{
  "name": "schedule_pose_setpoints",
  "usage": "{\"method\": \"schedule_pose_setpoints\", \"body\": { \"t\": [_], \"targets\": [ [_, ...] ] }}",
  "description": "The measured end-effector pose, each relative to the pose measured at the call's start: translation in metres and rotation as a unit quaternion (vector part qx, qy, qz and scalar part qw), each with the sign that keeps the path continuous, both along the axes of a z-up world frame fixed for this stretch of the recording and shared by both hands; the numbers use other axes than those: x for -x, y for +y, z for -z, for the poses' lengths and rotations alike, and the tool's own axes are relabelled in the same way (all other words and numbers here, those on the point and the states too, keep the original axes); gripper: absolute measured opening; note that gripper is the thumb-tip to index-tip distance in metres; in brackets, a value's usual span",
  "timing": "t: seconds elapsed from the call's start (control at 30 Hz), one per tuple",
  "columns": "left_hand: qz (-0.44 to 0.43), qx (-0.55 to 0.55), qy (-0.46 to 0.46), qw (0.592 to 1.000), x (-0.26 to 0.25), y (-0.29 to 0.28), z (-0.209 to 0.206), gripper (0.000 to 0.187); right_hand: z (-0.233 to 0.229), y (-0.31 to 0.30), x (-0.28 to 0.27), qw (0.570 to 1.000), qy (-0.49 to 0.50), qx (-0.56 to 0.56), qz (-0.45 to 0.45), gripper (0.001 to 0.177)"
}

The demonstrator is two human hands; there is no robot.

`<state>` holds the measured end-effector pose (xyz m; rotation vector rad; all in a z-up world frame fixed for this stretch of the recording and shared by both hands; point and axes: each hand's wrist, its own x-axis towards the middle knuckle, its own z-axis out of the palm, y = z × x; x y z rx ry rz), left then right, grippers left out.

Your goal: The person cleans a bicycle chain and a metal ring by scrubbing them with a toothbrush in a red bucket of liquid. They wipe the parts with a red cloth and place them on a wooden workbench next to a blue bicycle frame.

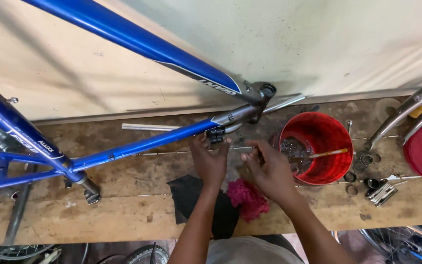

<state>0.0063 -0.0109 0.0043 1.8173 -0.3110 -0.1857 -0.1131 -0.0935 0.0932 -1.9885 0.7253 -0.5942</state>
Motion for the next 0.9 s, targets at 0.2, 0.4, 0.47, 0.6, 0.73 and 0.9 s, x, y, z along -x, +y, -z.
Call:
{"method": "schedule_pose_setpoints", "body": {
  "t": [0.2,0.4,0.47,0.6,0.73,0.9],
  "targets": [
    [0.068,-0.040,0.012,0.997,-0.027,-0.013,0.017,0.045,-0.007,-0.010,-0.072,0.990,0.028,0.134,0.045,0.065],
    [0.018,-0.141,-0.106,0.984,-0.017,-0.008,0.017,0.039,0.012,-0.016,-0.087,0.991,0.103,0.045,0.070,0.070],
    [0.010,-0.144,-0.096,0.985,-0.011,-0.003,-0.001,0.039,0.003,-0.007,-0.085,0.995,0.080,0.035,0.053,0.069],
    [-0.018,-0.131,-0.096,0.987,-0.008,-0.006,-0.003,0.034,0.005,-0.013,-0.087,0.994,0.084,0.037,0.051,0.074],
    [-0.032,-0.077,-0.105,0.991,-0.002,0.000,0.013,0.046,0.004,-0.016,-0.093,0.985,0.151,-0.014,0.087,0.081],
    [-0.081,-0.041,-0.156,0.984,-0.005,0.005,0.034,0.044,-0.001,-0.041,-0.104,0.974,0.154,0.129,0.101,0.070]
  ]
}}
